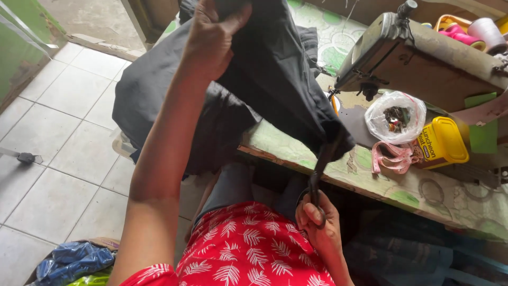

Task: The person handles a pair of dark gray trousers on a workbench, unfolding and smoothing the fabric. Using a pair of scissors, the person cuts along the side seam of the trousers, separating the leg from the main body of the garment.

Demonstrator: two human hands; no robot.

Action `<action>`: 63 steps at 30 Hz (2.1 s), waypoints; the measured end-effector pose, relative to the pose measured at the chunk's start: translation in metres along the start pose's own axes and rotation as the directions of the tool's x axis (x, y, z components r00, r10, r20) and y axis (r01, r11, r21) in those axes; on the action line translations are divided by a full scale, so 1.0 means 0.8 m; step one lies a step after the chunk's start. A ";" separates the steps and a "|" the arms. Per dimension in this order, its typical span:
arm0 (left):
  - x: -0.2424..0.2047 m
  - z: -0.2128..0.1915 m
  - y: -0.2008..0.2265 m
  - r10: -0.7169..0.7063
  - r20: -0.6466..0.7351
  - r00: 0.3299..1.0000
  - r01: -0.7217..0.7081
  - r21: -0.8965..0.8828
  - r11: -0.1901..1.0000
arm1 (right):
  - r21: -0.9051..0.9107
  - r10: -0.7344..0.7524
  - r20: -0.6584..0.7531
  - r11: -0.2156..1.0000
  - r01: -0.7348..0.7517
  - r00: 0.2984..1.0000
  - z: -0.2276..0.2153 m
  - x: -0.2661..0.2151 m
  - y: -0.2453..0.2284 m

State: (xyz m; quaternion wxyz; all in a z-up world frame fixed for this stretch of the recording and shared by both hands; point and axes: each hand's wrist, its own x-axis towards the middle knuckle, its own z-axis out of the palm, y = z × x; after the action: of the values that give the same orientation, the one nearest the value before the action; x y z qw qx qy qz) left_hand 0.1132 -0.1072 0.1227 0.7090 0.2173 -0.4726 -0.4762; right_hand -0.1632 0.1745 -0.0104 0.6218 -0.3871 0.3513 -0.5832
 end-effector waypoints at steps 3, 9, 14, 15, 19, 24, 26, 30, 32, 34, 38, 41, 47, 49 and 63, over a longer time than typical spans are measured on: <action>-0.020 -0.055 -0.007 -0.025 0.038 0.999 0.001 0.538 0.843 | -0.074 0.393 0.030 0.918 -0.390 0.919 -0.036 -0.009 0.020; -0.084 -0.198 -0.076 -0.117 -0.244 0.963 0.270 0.890 0.367 | -0.170 0.585 0.172 0.810 -0.561 0.792 -0.061 -0.008 0.039; -0.156 -0.115 0.015 0.192 -0.124 0.974 0.070 0.962 0.263 | -0.227 0.583 0.133 0.805 -0.548 0.802 -0.069 -0.006 0.029; -0.177 -0.088 0.033 0.298 0.009 0.955 -0.065 0.982 0.180 | -0.201 0.596 0.126 0.798 -0.568 0.793 -0.079 -0.009 0.032; -0.268 -0.053 0.008 -0.040 0.098 0.994 -0.062 0.844 0.533 | -0.230 0.590 0.179 0.803 -0.549 0.787 -0.072 -0.007 0.022; -0.336 -0.058 -0.049 -0.798 0.042 0.601 0.393 0.854 0.340 | -0.224 0.594 0.238 0.804 -0.551 0.769 -0.076 0.002 0.011; -0.358 -0.058 -0.088 -0.742 -0.071 0.667 0.650 0.543 0.532 | -0.206 0.559 0.205 0.827 -0.523 0.804 -0.083 0.000 0.027; -0.405 -0.092 -0.174 -0.621 -0.340 0.707 0.653 -0.024 0.757 | -0.206 0.525 0.244 0.850 -0.485 0.815 -0.097 0.004 0.042; -0.388 -0.063 -0.129 -0.648 -0.286 0.706 0.603 -0.238 0.761 | -0.208 0.526 0.266 0.850 -0.484 0.808 -0.094 0.008 0.034; -0.376 -0.038 -0.096 -0.665 -0.234 0.709 0.530 -0.445 0.722 | -0.212 0.530 0.288 0.848 -0.487 0.798 -0.100 0.010 0.033; -0.358 -0.007 -0.077 -0.681 -0.168 0.713 0.552 -0.465 0.692 | -0.308 0.517 0.326 0.849 -0.428 0.791 -0.119 0.018 0.039; -0.348 0.005 -0.090 -0.685 -0.235 0.690 0.584 -0.380 0.718 | -0.368 0.514 0.336 0.843 -0.393 0.789 -0.115 0.024 0.035; -0.365 -0.007 -0.128 -0.700 -0.323 0.636 0.644 -0.278 0.713 | -0.337 0.521 0.298 0.841 -0.423 0.800 -0.122 0.029 0.032; -0.374 -0.010 -0.136 -0.712 -0.327 0.622 0.652 -0.288 0.702 | -0.320 0.523 0.301 0.843 -0.432 0.797 -0.119 0.030 0.029; -0.365 0.006 -0.114 -0.711 -0.303 0.634 0.646 -0.299 0.703 | -0.435 0.533 0.381 0.824 -0.363 0.755 -0.090 0.054 0.015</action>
State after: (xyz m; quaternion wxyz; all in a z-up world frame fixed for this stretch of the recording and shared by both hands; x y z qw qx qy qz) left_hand 0.0374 0.1096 -0.0794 0.5720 0.4124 -0.1617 -0.6904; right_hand -0.2187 0.1265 -0.0529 0.7374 -0.5233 0.3602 -0.2293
